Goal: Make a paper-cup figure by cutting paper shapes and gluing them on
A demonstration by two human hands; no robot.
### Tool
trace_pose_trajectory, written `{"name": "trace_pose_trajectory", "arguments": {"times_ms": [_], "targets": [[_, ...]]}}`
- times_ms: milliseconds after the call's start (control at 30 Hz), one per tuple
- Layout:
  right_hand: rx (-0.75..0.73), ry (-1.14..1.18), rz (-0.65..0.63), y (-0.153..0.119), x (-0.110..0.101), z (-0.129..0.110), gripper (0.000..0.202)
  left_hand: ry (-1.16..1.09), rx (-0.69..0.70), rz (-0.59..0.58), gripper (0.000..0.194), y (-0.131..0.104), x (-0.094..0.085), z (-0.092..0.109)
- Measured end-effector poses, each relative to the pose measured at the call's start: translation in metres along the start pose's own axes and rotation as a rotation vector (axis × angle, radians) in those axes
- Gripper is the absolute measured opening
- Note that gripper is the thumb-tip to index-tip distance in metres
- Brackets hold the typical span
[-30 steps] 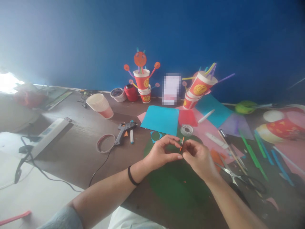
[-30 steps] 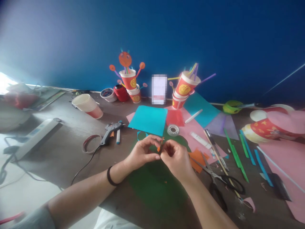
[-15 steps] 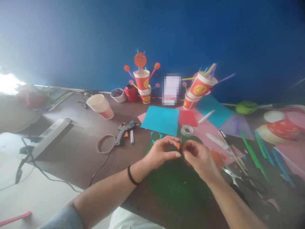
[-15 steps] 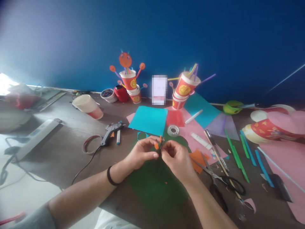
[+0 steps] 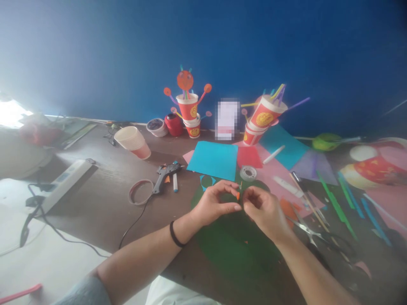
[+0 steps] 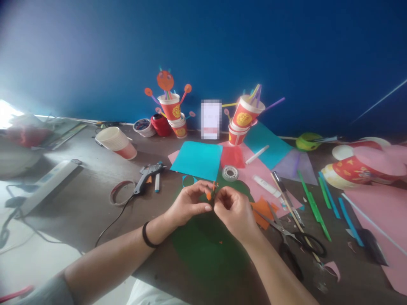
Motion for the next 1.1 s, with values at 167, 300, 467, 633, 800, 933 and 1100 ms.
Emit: {"name": "trace_pose_trajectory", "arguments": {"times_ms": [167, 300, 467, 633, 800, 933, 1100], "targets": [[-0.019, -0.004, 0.004, -0.001, 0.0, -0.001, 0.01, 0.007, -0.001, 0.002, 0.026, 0.0, 0.0, 0.001], [-0.024, -0.049, 0.026, 0.001, 0.0, 0.001, 0.007, 0.023, 0.0, -0.008, 0.026, 0.0, 0.001, 0.002], [0.01, -0.007, 0.014, 0.001, 0.001, 0.002, 0.008, -0.027, -0.02, -0.003, 0.025, 0.0, 0.002, 0.001], [0.06, 0.099, -0.01, 0.0, 0.0, 0.005, 0.012, -0.212, -0.097, 0.008, 0.023, 0.0, 0.004, -0.002], [0.094, 0.203, -0.034, 0.003, -0.001, 0.014, 0.013, -0.333, -0.201, -0.008, 0.025, -0.001, 0.006, -0.004], [0.132, 0.29, -0.042, 0.004, 0.001, 0.021, 0.015, -0.395, -0.258, 0.008, 0.026, -0.002, 0.007, -0.006], [0.151, 0.412, -0.052, 0.006, 0.001, 0.022, 0.014, -0.475, -0.347, 0.035, 0.031, -0.003, 0.006, -0.01]]}}
Point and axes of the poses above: each hand's wrist, its own y-axis towards the middle knuckle, its own x-axis out of the palm, z = x × y, the point moved 4 cm from there along y, towards the middle knuckle
